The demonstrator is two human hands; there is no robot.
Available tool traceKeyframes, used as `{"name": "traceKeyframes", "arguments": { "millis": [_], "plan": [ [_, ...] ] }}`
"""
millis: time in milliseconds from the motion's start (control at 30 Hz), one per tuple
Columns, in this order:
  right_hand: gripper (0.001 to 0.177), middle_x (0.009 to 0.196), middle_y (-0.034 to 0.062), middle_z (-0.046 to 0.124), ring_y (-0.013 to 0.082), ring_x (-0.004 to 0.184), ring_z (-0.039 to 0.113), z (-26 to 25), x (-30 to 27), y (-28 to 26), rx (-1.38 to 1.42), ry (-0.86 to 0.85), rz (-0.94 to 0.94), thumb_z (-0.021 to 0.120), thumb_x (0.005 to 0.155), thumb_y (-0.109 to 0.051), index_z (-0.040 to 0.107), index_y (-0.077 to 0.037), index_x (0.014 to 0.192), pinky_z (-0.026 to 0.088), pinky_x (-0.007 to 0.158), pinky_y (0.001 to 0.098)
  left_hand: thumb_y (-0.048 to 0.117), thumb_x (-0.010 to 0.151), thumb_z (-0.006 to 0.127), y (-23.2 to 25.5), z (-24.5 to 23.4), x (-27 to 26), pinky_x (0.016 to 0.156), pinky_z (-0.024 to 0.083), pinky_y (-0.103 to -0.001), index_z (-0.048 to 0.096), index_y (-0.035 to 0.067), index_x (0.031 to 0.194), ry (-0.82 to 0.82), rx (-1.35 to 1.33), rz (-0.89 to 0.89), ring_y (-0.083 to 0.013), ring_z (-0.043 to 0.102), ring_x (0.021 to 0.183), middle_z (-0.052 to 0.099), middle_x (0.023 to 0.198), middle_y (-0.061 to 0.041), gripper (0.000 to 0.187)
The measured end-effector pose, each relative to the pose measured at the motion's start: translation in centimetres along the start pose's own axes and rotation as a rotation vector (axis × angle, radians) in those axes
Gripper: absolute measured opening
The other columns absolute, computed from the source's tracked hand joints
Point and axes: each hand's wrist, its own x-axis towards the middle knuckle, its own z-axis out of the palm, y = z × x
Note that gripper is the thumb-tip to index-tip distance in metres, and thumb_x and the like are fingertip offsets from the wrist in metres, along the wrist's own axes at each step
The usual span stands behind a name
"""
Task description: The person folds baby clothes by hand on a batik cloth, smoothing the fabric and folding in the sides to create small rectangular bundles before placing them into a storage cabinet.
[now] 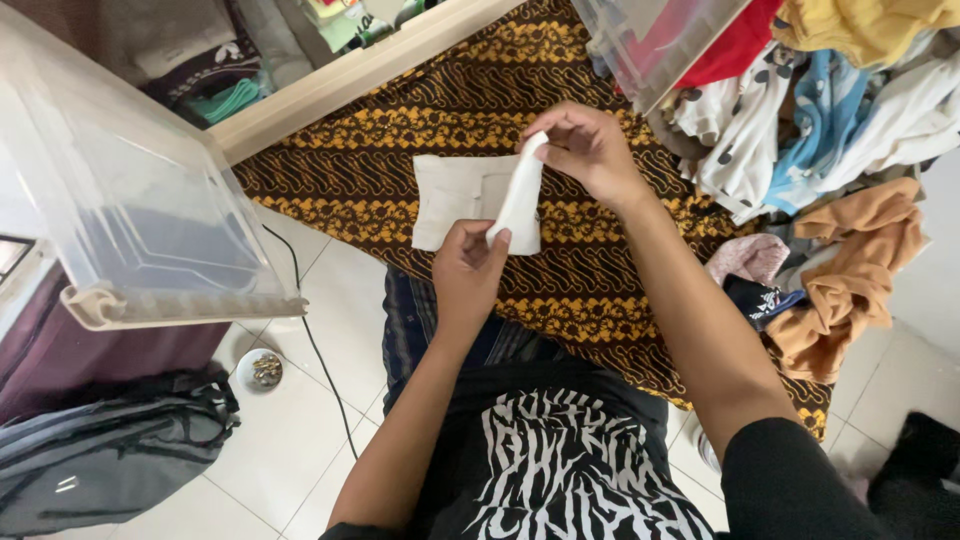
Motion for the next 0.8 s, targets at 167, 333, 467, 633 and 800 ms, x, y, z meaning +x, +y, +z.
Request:
{"name": "traceKeyframes", "arguments": {
  "millis": [167, 333, 467, 633, 800],
  "plan": [
    [0.02, 0.107, 0.0052, 0.074, 0.0124, 0.099, 0.07, 3.6, 4.5, 3.0, -0.144, -0.11, 0.073, 0.071, 0.098, 0.004, 0.07, -0.003, 0.117, 0.059, 0.088, 0.03, 0.011, 0.099, 0.07, -1.0, -4.0, 0.4, 0.075, 0.055, -0.023, 0.062, -0.006, 0.112, 0.068, -0.042, -0.116, -0.0108, 0.07, 0.087, 0.076, 0.099, -0.013, 0.023],
    [0.02, 0.101, 0.0056, 0.075, 0.0122, 0.091, 0.07, 6.8, 7.4, 6.9, -0.327, -0.232, 0.063, 0.074, 0.096, 0.001, 0.071, -0.002, 0.115, 0.059, 0.084, 0.0287, 0.014, 0.099, 0.067, -1.3, -6.8, 0.7, 0.069, 0.063, -0.024, 0.061, -0.007, 0.115, 0.16, 0.032, -0.159, -0.0136, 0.077, 0.079, 0.077, 0.097, -0.014, 0.027],
    [0.019, 0.099, 0.0072, 0.076, 0.0155, 0.089, 0.072, 8.2, 8.2, 8.5, -0.503, -0.224, 0.141, 0.077, 0.093, -0.004, 0.074, -0.003, 0.111, 0.059, 0.08, 0.0304, 0.016, 0.096, 0.069, -0.8, -7.5, 1.1, 0.056, 0.055, -0.025, 0.064, -0.005, 0.116, 0.215, 0.119, -0.286, -0.0143, 0.072, 0.065, 0.076, 0.086, -0.012, 0.03],
    [0.02, 0.101, 0.0089, 0.075, 0.0169, 0.091, 0.072, 8.7, 8.2, 8.5, -0.62, -0.192, 0.148, 0.079, 0.091, -0.007, 0.073, -0.003, 0.111, 0.058, 0.081, 0.031, 0.017, 0.093, 0.075, -0.6, -7.7, 1.1, 0.06, 0.052, -0.023, 0.07, -0.004, 0.106, 0.275, 0.3, -0.144, -0.0093, 0.066, 0.065, 0.076, 0.081, -0.009, 0.025],
    [0.02, 0.1, 0.01, 0.069, 0.0198, 0.089, 0.07, 9.1, 8.2, 7.9, -0.645, -0.196, 0.041, 0.08, 0.09, -0.007, 0.075, -0.002, 0.108, 0.058, 0.081, 0.0332, 0.021, 0.09, 0.077, 0.2, -8.0, 1.1, 0.061, 0.052, -0.028, 0.07, 0.001, 0.099, 0.288, 0.461, -0.143, -0.0129, 0.066, 0.064, 0.073, 0.076, -0.007, 0.023]
  ]
}}
